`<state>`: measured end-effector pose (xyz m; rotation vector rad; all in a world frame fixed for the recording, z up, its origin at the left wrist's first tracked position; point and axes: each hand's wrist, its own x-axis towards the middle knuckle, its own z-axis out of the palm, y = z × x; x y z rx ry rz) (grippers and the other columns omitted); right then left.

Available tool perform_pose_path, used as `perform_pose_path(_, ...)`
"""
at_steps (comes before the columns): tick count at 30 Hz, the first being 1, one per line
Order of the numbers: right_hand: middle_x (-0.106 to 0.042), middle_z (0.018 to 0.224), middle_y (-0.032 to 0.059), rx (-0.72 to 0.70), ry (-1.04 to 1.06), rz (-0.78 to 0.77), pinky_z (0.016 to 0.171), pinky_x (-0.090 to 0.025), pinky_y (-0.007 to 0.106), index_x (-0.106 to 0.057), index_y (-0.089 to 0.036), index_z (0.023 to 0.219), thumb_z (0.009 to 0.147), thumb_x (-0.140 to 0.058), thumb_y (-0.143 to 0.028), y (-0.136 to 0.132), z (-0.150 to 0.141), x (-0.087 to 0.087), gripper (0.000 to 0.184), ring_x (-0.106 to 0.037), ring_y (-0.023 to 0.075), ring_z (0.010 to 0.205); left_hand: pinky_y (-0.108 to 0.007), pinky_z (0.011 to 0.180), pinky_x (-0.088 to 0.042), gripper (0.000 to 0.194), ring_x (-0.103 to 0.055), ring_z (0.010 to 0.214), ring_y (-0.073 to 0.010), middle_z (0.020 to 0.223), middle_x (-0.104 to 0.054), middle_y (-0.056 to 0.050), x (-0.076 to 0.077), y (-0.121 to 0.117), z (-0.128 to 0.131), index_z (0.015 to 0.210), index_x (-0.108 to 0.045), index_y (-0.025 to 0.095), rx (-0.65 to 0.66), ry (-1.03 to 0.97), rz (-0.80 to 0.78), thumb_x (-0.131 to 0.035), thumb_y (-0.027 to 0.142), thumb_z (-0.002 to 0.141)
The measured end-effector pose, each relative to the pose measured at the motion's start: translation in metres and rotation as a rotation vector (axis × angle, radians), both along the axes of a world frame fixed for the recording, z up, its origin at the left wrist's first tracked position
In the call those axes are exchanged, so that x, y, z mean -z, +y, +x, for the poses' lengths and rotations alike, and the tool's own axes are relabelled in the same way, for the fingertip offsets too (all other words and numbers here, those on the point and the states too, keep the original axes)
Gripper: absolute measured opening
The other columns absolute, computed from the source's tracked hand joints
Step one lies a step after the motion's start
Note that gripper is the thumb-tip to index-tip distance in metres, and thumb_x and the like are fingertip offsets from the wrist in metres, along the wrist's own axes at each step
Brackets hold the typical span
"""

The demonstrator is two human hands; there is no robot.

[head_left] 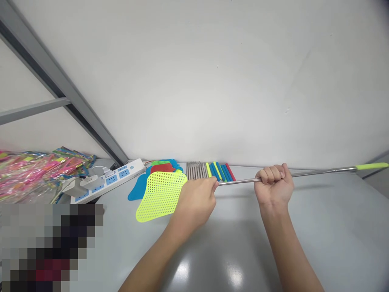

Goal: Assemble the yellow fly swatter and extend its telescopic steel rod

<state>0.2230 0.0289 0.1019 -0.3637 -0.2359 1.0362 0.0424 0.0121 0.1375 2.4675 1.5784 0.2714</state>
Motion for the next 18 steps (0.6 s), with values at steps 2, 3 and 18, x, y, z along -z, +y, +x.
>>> perform_pose_path(2, -0.004, 0.047, -0.007, -0.01, 0.029, -0.008, 0.033, -0.017, 0.019, -0.019, -0.018, 0.056, 0.084, -0.038, -0.024, -0.001, -0.003, -0.001, 0.034, -0.006, 0.0072, 0.038, -0.026, 0.046, -0.017, 0.03, -0.043, 0.047, -0.0133, 0.051, -0.048, 0.001, 0.002, 0.0, 0.003, 0.062, -0.041, 0.019, 0.003, -0.01, -0.01, -0.026, 0.027, 0.087)
perform_pose_path(3, -0.004, 0.047, -0.007, -0.016, 0.039, -0.012, 0.033, -0.017, 0.019, -0.019, -0.018, 0.056, 0.083, -0.038, -0.023, -0.001, -0.004, -0.002, 0.034, -0.006, 0.0073, 0.038, -0.026, 0.046, -0.017, 0.03, -0.044, 0.048, -0.0136, 0.053, -0.05, 0.001, 0.002, 0.0, 0.005, 0.063, -0.042, 0.02, 0.006, -0.014, -0.017, -0.026, 0.027, 0.087)
perform_pose_path(18, -0.008, 0.046, -0.0077, -0.013, -0.061, -0.038, 0.035, -0.016, 0.019, -0.018, -0.018, 0.057, 0.081, -0.044, -0.024, -0.001, -0.011, 0.0, 0.035, -0.009, 0.0063, 0.038, -0.026, 0.046, -0.018, 0.03, -0.048, 0.051, -0.0145, 0.058, -0.056, 0.0, 0.005, -0.002, 0.015, 0.064, -0.045, 0.02, -0.002, -0.032, -0.015, -0.026, 0.025, 0.087)
